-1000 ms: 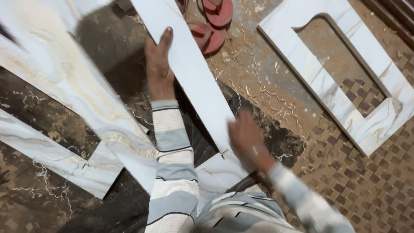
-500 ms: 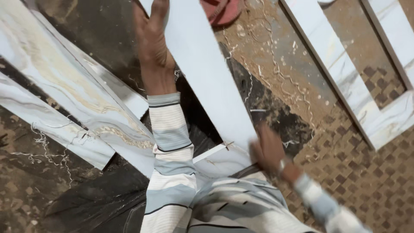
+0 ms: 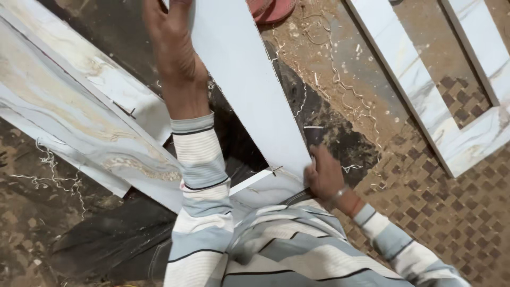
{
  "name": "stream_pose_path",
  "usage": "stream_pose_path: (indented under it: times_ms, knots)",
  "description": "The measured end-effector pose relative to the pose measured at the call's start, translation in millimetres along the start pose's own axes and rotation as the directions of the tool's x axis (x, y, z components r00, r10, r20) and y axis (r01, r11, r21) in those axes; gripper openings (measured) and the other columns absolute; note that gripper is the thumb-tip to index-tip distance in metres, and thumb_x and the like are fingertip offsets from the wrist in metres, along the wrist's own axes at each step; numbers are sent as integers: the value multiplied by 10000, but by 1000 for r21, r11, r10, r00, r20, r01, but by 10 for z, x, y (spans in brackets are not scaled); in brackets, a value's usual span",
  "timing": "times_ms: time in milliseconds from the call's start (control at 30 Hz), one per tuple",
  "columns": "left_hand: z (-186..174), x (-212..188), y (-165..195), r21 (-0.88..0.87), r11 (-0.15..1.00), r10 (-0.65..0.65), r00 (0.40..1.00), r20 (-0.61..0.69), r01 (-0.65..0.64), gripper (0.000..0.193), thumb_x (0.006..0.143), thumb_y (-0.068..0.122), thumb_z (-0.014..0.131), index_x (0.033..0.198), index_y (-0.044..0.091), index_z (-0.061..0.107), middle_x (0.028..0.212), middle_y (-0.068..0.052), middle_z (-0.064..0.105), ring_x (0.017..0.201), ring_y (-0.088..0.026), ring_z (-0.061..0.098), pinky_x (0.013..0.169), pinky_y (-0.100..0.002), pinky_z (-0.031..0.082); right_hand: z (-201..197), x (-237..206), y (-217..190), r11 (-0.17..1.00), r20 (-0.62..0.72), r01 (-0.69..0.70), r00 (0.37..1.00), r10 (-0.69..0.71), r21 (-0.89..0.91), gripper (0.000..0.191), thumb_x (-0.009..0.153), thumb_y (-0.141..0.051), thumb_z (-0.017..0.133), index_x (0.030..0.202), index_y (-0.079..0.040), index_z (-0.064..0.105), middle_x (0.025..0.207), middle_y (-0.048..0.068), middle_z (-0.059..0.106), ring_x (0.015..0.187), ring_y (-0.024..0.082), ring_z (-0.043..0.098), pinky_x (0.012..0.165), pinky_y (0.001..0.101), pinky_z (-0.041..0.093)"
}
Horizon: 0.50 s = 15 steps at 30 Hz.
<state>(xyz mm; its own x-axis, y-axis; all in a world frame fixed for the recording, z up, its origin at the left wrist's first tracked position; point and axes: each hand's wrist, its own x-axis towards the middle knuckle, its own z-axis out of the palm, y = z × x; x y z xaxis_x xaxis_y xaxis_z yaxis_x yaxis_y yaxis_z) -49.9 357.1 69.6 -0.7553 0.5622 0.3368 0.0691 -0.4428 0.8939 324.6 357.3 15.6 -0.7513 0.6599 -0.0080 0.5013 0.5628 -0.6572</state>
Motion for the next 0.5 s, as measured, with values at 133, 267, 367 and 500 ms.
stream_pose_path:
  times_ms: [133,267,367,500]
  knots:
    - [169,38,203,511,798,251,947,199,-319,360,1123,54,533,1481,81,509,1515,-154,472,1458,-268,451,1315,-391,381,-117,655,-308,970,-7,122,992,-126,-211,558,989,-420,464,1338,14,500,1220,283,574,787,411,620,690,540,502]
    - [202,-2,379,-196,980,-29,999,22,32,318,1140,207,678,1400,71,555,1425,-113,584,1398,-236,532,1266,-377,405,-283,2251,-732,656,-108,488,750,-653,-575,59,1152,-124,541,1186,-80,522,1066,163,601,865,305,612,616,424,435]
    - [-6,-96,383,-346,938,6,995,103,30,246,1196,193,672,1369,39,589,1367,-107,616,1303,-245,555,1202,-410,432,-190,2369,-813,866,-153,423,869,-471,-267,206,1100,-220,533,1208,-45,544,1008,205,627,800,359,613,636,473,448]
    - [-311,-44,166,-258,966,37,999,38,-26,226,1193,202,654,1333,33,600,1265,-71,619,1187,-226,569,1137,-402,446,26,1239,-468,903,-185,428,884,-428,-47,455,1108,-401,476,1313,1,539,1205,261,596,1001,456,614,834,540,506]
